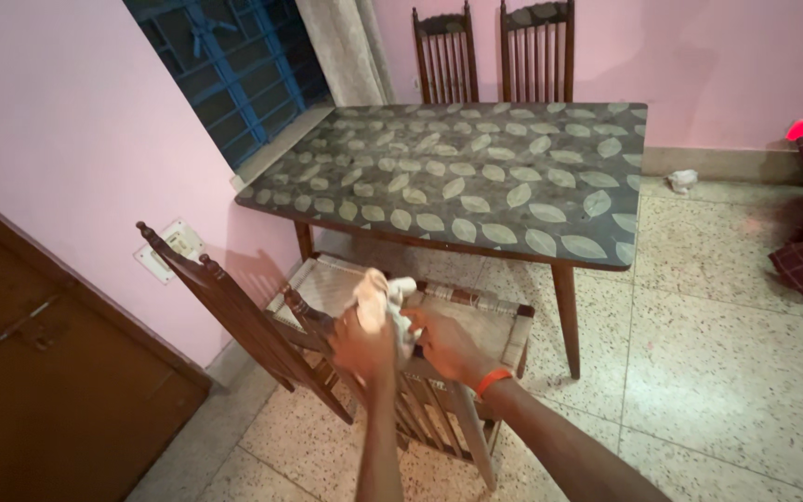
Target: The person wipes the backrest and seat of a wooden chair with a white cloth. They then move to a second chair and repeat the wiping process on its backrest and seat.
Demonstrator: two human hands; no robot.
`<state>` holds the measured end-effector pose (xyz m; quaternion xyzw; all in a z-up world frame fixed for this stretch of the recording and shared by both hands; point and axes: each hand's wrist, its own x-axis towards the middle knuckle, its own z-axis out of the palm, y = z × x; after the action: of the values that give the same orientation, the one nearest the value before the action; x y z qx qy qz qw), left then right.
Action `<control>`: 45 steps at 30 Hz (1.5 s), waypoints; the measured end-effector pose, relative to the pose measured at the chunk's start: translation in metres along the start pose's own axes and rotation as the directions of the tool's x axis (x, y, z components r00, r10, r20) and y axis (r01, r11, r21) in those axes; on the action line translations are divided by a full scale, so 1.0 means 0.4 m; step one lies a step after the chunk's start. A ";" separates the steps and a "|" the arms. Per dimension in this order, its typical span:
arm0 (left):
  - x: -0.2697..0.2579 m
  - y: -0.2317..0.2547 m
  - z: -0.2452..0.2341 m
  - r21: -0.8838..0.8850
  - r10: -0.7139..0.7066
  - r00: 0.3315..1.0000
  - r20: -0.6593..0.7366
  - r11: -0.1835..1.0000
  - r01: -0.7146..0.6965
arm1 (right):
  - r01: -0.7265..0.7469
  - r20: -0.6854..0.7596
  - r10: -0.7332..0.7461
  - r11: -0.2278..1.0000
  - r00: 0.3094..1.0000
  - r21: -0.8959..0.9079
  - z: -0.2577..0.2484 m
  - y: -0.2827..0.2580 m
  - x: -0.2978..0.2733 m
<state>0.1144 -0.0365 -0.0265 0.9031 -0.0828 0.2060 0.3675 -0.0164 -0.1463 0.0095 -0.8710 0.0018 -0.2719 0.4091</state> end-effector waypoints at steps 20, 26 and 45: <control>0.090 -0.050 -0.007 0.170 0.090 0.966 -0.241 0.984 -0.049 | -0.172 -0.202 0.233 0.944 0.951 0.280 0.062 0.055 -0.016; 0.181 -0.074 -0.031 0.102 -0.110 0.984 -0.142 0.987 0.125 | -0.137 -0.202 0.213 0.932 0.956 0.335 0.044 0.022 -0.019; -0.062 0.073 -0.066 0.155 0.238 0.946 0.219 0.949 -0.274 | -0.154 -0.227 0.231 0.938 0.946 0.310 0.049 0.027 -0.020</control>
<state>0.0750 -0.0392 -0.0020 0.9305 -0.2165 0.1682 0.2428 -0.0115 -0.1377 -0.0121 -0.7544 0.1017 -0.3396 0.5525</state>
